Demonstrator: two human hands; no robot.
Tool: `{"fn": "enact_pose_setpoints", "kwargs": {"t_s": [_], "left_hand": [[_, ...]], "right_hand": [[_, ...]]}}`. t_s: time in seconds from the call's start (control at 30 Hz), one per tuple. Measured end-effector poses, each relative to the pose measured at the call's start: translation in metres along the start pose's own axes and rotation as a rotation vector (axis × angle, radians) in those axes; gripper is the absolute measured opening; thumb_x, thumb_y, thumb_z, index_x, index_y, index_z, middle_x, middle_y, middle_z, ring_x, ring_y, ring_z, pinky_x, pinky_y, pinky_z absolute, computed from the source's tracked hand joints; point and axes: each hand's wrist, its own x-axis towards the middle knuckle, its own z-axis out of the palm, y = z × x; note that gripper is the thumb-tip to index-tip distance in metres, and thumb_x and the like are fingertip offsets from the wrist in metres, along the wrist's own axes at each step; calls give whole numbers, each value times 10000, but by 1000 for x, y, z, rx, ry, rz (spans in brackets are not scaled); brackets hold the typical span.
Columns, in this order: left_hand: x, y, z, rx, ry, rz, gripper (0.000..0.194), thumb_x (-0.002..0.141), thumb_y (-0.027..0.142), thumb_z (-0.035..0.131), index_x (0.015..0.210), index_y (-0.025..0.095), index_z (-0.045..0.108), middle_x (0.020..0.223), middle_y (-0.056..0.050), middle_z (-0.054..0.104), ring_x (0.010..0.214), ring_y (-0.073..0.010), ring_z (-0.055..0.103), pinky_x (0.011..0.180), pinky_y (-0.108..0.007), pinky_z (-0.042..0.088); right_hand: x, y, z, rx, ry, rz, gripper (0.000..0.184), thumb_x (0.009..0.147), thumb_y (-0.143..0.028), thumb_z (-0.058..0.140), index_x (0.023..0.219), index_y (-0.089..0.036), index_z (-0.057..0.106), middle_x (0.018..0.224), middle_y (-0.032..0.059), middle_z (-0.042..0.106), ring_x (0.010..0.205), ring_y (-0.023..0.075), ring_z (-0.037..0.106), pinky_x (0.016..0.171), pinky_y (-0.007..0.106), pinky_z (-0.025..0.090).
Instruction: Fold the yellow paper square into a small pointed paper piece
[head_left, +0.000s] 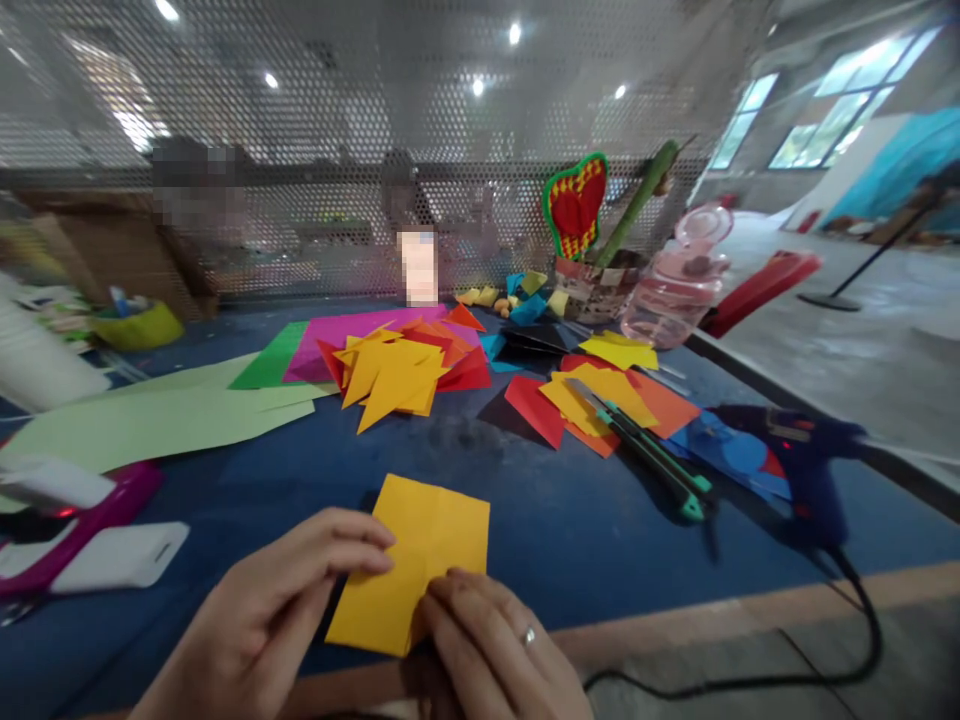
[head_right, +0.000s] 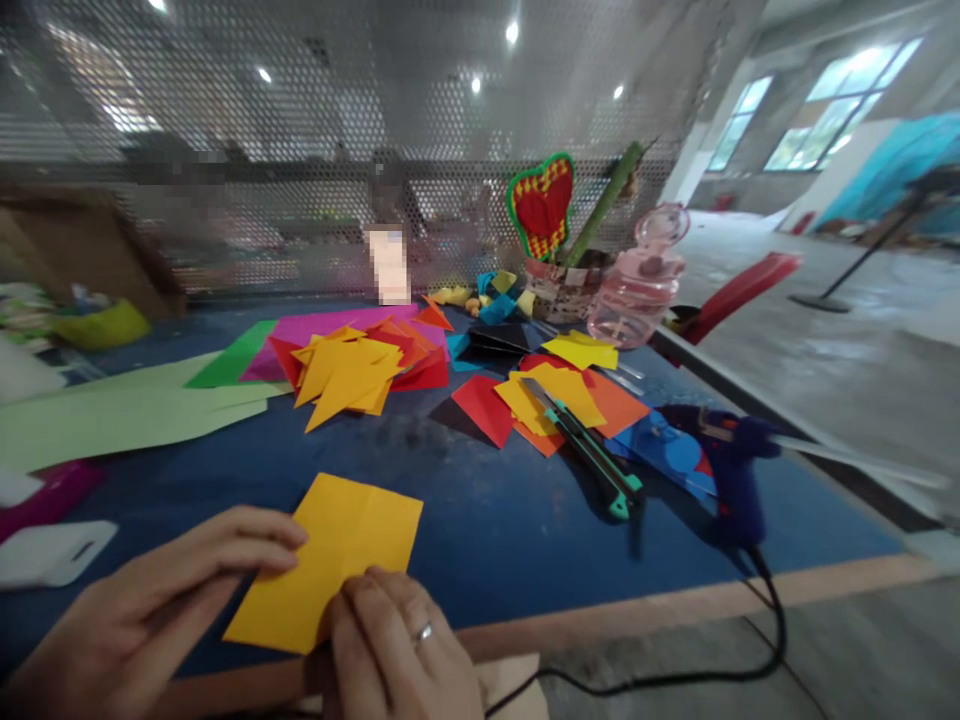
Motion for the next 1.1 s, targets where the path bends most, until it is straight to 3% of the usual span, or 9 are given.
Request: {"fn": "enact_pose_setpoints", "kwargs": {"t_s": [0.2, 0.33, 0.4, 0.5, 0.6, 0.7, 0.8, 0.97, 1.1], "left_hand": [[-28, -13, 0, 186, -205, 253, 534, 859, 88, 410, 1283, 340, 615, 1258, 12, 720, 1112, -123, 710, 937, -178, 550], [-22, -8, -2, 340, -188, 478, 368, 877, 111, 452, 1128, 274, 666, 1089, 53, 776, 1017, -85, 728, 983, -122, 489], [-19, -6, -2, 370, -187, 511, 291, 895, 127, 474, 1072, 262, 663, 1047, 65, 781, 978, -78, 729, 975, -103, 489], [-17, -4, -3, 296, -221, 439, 228, 903, 170, 532, 1074, 274, 641, 1034, 55, 765, 936, -95, 717, 907, -133, 543], [-13, 1, -2, 180, -263, 281, 227, 902, 129, 530, 1016, 301, 626, 966, 54, 719, 870, -109, 674, 814, -200, 560], [-6, 7, 1, -9, -249, 103, 267, 935, 79, 492, 957, 310, 626, 881, 65, 667, 822, -78, 645, 733, -145, 537], [1, 9, 7, -166, -226, -15, 200, 932, 119, 579, 920, 312, 628, 853, 90, 663, 802, -61, 661, 715, -111, 530], [0, 9, 18, -159, -176, -135, 176, 923, 174, 622, 821, 316, 622, 823, 141, 672, 809, -60, 636, 758, -139, 482], [-2, 12, 27, -87, -114, -185, 145, 887, 149, 624, 825, 280, 604, 833, 115, 662, 823, -71, 619, 810, -180, 446]], "right_hand": [[-1, -2, 5, -101, -68, -68, 293, 1006, -174, 476, 1170, -170, 719, 1118, 24, 772, 1034, 179, 737, 938, 300, 616], [0, -2, 6, -74, -79, -50, 344, 1050, -227, 400, 1158, -184, 723, 1135, -9, 768, 1049, 160, 726, 979, 295, 595], [0, -1, 3, -33, -102, -29, 337, 1056, -209, 402, 1147, -199, 727, 1156, -26, 762, 1087, 146, 714, 1029, 276, 561], [2, 2, -8, 1, -135, -52, 289, 1049, -186, 457, 1120, -200, 736, 1136, -22, 770, 1109, 129, 709, 1045, 242, 544], [3, 6, -18, 4, -168, -92, 263, 1039, -163, 496, 1105, -218, 745, 1103, -40, 780, 1049, 105, 729, 1041, 225, 544], [2, 7, -20, 11, -125, -99, 302, 1052, -150, 467, 1064, -227, 759, 1089, -76, 780, 1024, 70, 729, 1135, 210, 442], [0, 7, -16, 22, -54, -90, 324, 1062, -157, 456, 1018, -224, 770, 1052, -87, 785, 1025, 56, 724, 1186, 206, 360], [0, 7, -13, 36, -32, -104, 309, 1063, -174, 473, 1019, -236, 773, 1050, -92, 786, 1016, 57, 725, 1189, 219, 366], [-1, 7, -13, -3, -33, -137, 270, 1036, -155, 529, 981, -246, 778, 1029, -109, 787, 1015, 67, 725, 1207, 246, 355]]}}
